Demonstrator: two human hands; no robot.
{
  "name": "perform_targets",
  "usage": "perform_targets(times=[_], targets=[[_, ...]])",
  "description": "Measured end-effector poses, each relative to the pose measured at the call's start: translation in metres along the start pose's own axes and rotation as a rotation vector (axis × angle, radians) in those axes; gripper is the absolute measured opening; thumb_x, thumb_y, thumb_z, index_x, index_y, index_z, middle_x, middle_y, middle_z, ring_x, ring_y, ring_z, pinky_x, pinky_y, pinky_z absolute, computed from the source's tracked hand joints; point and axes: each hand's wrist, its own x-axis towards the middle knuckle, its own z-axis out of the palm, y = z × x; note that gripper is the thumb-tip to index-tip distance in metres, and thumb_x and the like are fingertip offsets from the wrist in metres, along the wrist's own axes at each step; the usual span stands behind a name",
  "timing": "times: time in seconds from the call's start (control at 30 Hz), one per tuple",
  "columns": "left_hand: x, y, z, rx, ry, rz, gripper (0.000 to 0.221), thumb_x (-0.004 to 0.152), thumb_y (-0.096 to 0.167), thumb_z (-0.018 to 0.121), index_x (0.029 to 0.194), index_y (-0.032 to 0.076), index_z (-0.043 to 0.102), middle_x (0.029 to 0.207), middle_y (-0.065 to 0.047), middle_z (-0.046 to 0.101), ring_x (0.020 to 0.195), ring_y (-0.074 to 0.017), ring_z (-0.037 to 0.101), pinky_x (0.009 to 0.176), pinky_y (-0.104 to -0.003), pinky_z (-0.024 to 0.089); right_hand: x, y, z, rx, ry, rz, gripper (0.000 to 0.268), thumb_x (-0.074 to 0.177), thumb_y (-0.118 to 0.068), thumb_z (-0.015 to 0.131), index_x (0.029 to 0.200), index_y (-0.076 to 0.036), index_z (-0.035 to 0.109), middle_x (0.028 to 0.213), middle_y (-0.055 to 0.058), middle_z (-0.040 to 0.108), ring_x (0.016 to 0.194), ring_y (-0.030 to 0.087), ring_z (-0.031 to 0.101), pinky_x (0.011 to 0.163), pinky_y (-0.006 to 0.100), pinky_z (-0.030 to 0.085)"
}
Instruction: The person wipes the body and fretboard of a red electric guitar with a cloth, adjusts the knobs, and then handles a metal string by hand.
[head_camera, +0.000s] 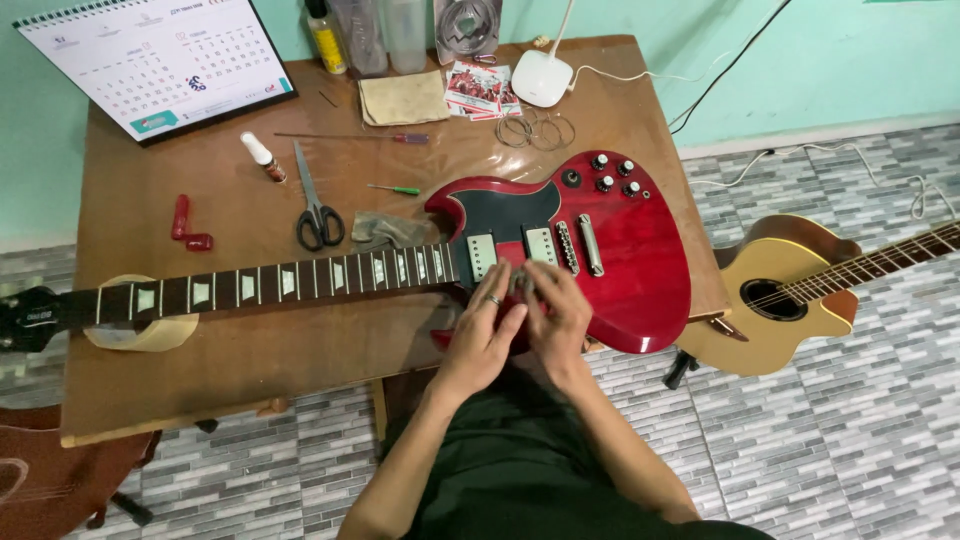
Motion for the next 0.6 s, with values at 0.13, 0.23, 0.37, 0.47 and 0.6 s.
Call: perform_targets(times=[0.13,0.23,0.37,0.47,0.6], targets=[[-0.009,-0.020,0.001,0.064,0.066,-0.094,0.057,0.103,0.026,0.060,0.149,-0.005,0.048,0.151,-0.034,0.046,0.139,-0.0503,0.044,0.112,-0.061,0.037,0.087,0.082,0.015,-0.168,-0.024,-0.047,0.031,0.088,0.013,0.069,0.117,0.003,0.072,0.111,0.028,0.065,0.098,0.052,0.066,0.083,0.055,0.056],[-0.018,-0.040,-0.002,0.095,0.111,-0.069,0.034,0.098,0.019,0.066,0.129,0.006,0.071,0.135,-0.021,0.067,0.126,-0.0396,0.062,0.104,-0.050,0.050,0.126,0.163,0.048,-0.375,-0.287,0.024,0.018,0.095,-0.001,0.064,0.107,-0.010,0.073,0.122,0.017,0.060,0.096,0.051,0.068,0.083,0.059,0.059],[-0.032,-0.042,-0.007,0.082,0.130,-0.157,0.029,0.098,0.022,0.067,0.120,0.005,0.076,0.119,-0.017,0.075,0.115,-0.0355,0.070,0.097,-0.045,0.055,0.116,0.202,0.074,-0.787,-0.450,-0.209,0.009,0.085,-0.015,0.070,0.084,-0.022,0.075,0.090,-0.001,0.065,0.077,0.025,0.070,0.065,0.035,0.059],[-0.037,-0.039,-0.005,0.073,0.147,-0.139,0.024,0.097,0.020,0.067,0.114,0.007,0.078,0.112,-0.012,0.077,0.108,-0.0323,0.073,0.091,-0.042,0.058,0.107,0.185,0.094,-0.659,-0.511,-0.093,0.019,0.083,-0.015,0.066,0.092,-0.028,0.077,0.097,-0.003,0.068,0.083,0.028,0.072,0.070,0.040,0.061],[-0.035,-0.037,-0.003,0.078,0.152,-0.086,0.020,0.096,0.019,0.068,0.109,0.009,0.080,0.105,-0.008,0.079,0.101,-0.0309,0.075,0.086,-0.042,0.060,0.118,0.145,0.125,-0.364,-0.517,-0.041,0.026,0.085,-0.016,0.064,0.100,-0.032,0.077,0.089,0.000,0.075,0.085,0.037,0.073,0.074,0.051,0.060]])
